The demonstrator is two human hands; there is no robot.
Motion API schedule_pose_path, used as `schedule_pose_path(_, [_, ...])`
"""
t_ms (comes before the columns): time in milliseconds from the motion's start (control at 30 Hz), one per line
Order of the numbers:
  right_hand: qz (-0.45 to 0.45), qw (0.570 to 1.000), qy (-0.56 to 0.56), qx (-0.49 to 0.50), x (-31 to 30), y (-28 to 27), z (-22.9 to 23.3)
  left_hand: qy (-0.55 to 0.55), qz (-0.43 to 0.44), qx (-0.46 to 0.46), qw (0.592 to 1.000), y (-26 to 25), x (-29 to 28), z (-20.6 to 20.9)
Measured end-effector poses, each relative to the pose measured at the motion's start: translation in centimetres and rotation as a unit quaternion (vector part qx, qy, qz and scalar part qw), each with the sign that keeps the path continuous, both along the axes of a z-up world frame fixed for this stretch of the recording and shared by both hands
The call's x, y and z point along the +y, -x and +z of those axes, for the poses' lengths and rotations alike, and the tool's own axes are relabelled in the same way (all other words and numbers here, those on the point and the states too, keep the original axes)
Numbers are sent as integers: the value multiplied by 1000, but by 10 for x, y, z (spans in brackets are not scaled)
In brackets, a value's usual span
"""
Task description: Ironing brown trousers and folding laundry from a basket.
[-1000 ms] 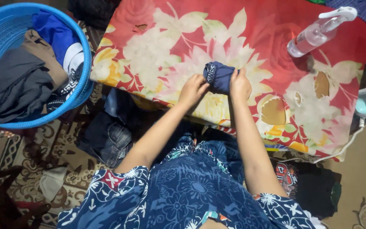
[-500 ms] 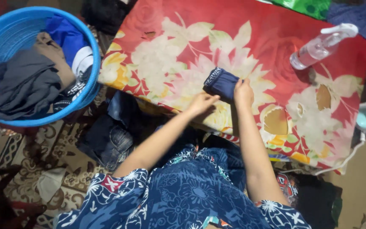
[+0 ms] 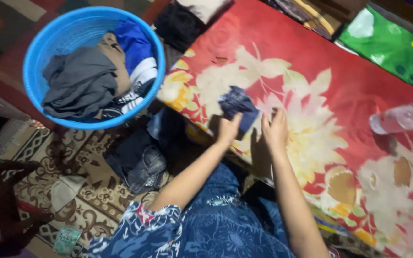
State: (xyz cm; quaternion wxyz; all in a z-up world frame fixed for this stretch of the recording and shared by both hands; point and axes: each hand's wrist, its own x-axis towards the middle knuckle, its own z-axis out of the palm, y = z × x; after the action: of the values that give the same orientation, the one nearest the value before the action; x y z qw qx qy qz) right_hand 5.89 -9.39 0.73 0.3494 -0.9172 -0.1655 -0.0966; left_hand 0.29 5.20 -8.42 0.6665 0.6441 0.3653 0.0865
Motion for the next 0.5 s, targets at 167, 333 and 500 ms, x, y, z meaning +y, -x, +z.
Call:
schedule_pose_path(167, [176, 982, 3, -65, 148, -12, 69, 19, 126, -225, 966, 5, 118, -4])
schedule_pose_path(333, [289, 947, -2, -140, 299, -62, 54, 278, 174, -184, 926, -1, 148, -46])
schedule_pose_path(500, [256, 948, 84, -167, 406, -122, -9, 163, 122, -196, 959, 0, 138, -64])
